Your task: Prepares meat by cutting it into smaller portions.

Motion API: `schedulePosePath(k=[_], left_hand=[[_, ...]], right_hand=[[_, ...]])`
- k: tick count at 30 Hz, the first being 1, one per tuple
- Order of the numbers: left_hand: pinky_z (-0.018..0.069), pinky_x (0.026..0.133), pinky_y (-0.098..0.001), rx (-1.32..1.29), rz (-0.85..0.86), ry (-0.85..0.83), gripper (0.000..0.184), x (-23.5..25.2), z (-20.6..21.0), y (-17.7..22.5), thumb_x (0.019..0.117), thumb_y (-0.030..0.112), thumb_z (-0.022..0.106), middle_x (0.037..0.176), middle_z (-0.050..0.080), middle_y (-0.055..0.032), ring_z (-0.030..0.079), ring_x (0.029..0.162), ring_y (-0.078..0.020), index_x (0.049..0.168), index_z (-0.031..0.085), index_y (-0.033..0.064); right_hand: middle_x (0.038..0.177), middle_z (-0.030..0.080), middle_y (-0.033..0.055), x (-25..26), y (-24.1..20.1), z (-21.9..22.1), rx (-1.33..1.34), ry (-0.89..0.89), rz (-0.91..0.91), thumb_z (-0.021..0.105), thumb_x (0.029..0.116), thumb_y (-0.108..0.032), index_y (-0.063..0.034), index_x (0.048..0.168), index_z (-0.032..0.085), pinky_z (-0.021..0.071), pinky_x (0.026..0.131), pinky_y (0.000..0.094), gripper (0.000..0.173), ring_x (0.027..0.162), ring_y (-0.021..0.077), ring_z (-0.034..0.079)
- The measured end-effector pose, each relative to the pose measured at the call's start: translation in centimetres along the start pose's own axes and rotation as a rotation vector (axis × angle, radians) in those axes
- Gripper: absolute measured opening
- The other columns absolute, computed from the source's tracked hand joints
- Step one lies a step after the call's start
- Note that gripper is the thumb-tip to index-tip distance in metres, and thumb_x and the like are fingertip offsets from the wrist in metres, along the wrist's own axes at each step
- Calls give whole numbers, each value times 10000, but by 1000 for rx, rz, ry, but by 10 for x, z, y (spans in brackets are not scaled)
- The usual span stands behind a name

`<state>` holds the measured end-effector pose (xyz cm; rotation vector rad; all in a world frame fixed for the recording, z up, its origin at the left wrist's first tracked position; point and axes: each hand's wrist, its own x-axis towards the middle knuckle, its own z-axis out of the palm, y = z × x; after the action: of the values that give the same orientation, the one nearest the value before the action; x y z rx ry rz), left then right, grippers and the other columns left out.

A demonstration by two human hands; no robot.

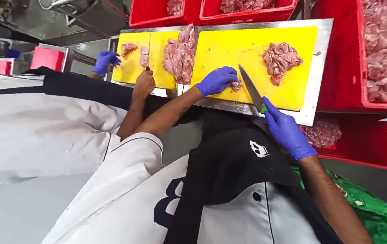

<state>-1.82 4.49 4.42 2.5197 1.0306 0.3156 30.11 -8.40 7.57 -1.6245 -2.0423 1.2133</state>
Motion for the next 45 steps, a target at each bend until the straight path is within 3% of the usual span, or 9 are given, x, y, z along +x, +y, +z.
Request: schedulePosePath(k=[4, 9, 16, 22, 26, 29, 34, 39, 45], left_hand=[[535, 1048, -408, -189, -148, 314, 198, -20, 14, 7, 914, 107, 734, 1155, 714, -144, 662, 1163, -251, 1093, 734, 23], [560, 994, -398, -237, -233, 344, 142, -26, 37, 22, 965, 121, 685, 1077, 736, -117, 694, 1076, -224, 1055, 762, 41], [574, 955, -388, -194, -272, 405, 148, -11, 42, 14, 978, 105, 648, 1040, 741, -129, 713, 1011, -228, 1040, 751, 19], [596, 876, -340, -263, -350, 471, 160, -12, 37, 5, 927, 117, 722, 1019, 749, -113, 720, 936, -188, 1043, 754, 13], [537, 997, -408, -246, -386, 306, 432, 0, 16, -14, 918, 220, 725, 1293, 662, -130, 634, 1168, -249, 1315, 672, 56], [458, 1046, -571, -77, -268, -12, 272, 13, 2, -19, 919, 275, 679, 1293, 652, -119, 543, 1288, -352, 1137, 739, 125], [572, 859, -465, -324, -307, -83, 251, 17, -20, -7, 942, 224, 687, 960, 712, -139, 697, 908, -251, 1067, 686, 6], [625, 666, -372, -877, -682, 289, 275, 14, -11, 45, 1038, 230, 616, 893, 719, -134, 717, 734, -188, 1070, 648, -41], [566, 776, -570, -173, -950, 128, 306, -15, 22, 50, 963, 390, 621, 877, 720, -95, 710, 877, -292, 1008, 715, 102]], right_hand=[[870, 713, 143, -14, -4, -2, -159, -82, -68, 339, 1104, -338, -297, 1605, 373, 548, 683, 564, 503, 730, 328, 682], [849, 691, 185, -23, -12, -18, -336, -147, -77, 361, 1098, -290, -297, 1609, 355, 529, 631, 601, 511, 736, 405, 681], [833, 686, 185, 82, -34, 13, -266, -103, -116, 427, 1092, -255, -305, 1619, 306, 532, 632, 613, 543, 724, 410, 678], [868, 687, 218, -12, -5, -20, -389, -196, -50, 361, 1109, -293, -335, 1617, 305, 522, 643, 646, 513, 771, 456, 683], [936, 716, 188, -10, 23, -44, -243, -170, -7, 391, 1105, -363, -346, 1584, 400, 541, 722, 626, 479, 796, 378, 695], [966, 709, 174, 14, 42, -55, -114, -5, 126, 396, 1102, -369, -323, 1575, 424, 543, 735, 598, 476, 797, 332, 686], [893, 692, 99, -8, 26, -60, -52, 42, 163, 377, 1101, -382, -322, 1580, 417, 534, 629, 480, 485, 680, 219, 636], [900, 660, 57, -15, -20, -46, 101, 188, 56, 397, 1075, -331, -299, 1629, 302, 534, 523, 394, 563, 570, 150, 581], [892, 655, 10, 12, 3, 14, 472, -181, 153, 404, 1101, -251, -248, 1627, 311, 460, 422, 274, 534, 503, 104, 515]])
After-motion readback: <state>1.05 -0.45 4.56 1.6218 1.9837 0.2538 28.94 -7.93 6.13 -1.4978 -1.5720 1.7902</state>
